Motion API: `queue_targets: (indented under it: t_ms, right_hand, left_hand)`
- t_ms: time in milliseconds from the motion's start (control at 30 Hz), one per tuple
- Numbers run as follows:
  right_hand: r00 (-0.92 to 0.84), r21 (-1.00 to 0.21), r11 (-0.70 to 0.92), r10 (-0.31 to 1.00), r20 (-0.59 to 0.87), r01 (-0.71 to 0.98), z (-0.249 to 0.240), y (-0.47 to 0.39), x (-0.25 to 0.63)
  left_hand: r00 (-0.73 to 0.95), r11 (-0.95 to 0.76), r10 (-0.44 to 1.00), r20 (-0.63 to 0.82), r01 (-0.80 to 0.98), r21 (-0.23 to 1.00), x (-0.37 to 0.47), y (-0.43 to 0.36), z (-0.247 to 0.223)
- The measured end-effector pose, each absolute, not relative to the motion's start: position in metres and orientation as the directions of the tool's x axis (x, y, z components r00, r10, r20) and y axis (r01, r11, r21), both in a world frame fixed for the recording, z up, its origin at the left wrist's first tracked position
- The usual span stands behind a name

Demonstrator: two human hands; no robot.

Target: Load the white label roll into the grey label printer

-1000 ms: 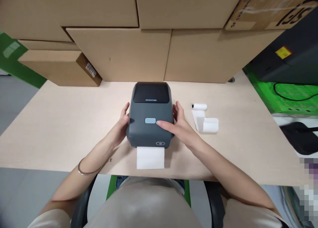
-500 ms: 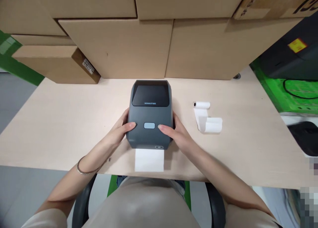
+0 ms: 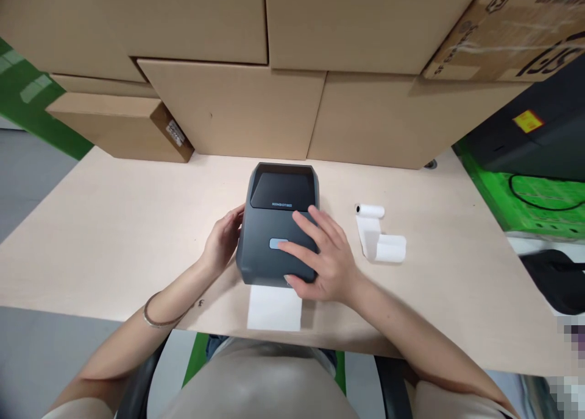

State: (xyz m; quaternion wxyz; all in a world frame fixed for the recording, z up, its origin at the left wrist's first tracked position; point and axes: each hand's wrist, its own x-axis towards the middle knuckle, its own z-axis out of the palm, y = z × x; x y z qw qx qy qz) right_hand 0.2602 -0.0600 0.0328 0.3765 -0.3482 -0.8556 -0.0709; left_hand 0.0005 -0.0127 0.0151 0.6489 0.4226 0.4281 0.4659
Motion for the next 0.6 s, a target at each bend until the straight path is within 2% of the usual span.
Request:
queue_targets:
  t_ms: [100, 267, 500, 600]
  right_hand:
    - [-0.454, -0.201, 0.735, 0.584, 0.673, 0.648, 0.036, -0.064, 0.255]
    - [-0.522, -0.172, 0.775, 0.553, 0.649, 0.608, 0.038, -0.061, 0.26]
    - [-0.688, -0.077, 0.862, 0.451, 0.569, 0.501, 0.052, -0.046, 0.271]
    - [-0.671, -0.047, 0.901, 0.356, 0.65, 0.432, 0.074, -0.04, 0.276]
  left_hand:
    - [0.176, 0.225, 0.967, -0.186, -0.235, 0.946, 0.0, -0.012, 0.013]
    - [0.175, 0.217, 0.969, -0.173, -0.272, 0.937, 0.002, -0.012, 0.015]
    - [0.111, 0.256, 0.966, -0.233, -0.304, 0.918, 0.003, -0.007, 0.013]
    - [0.087, 0.265, 0.964, -0.251, -0.335, 0.904, 0.002, -0.003, 0.005]
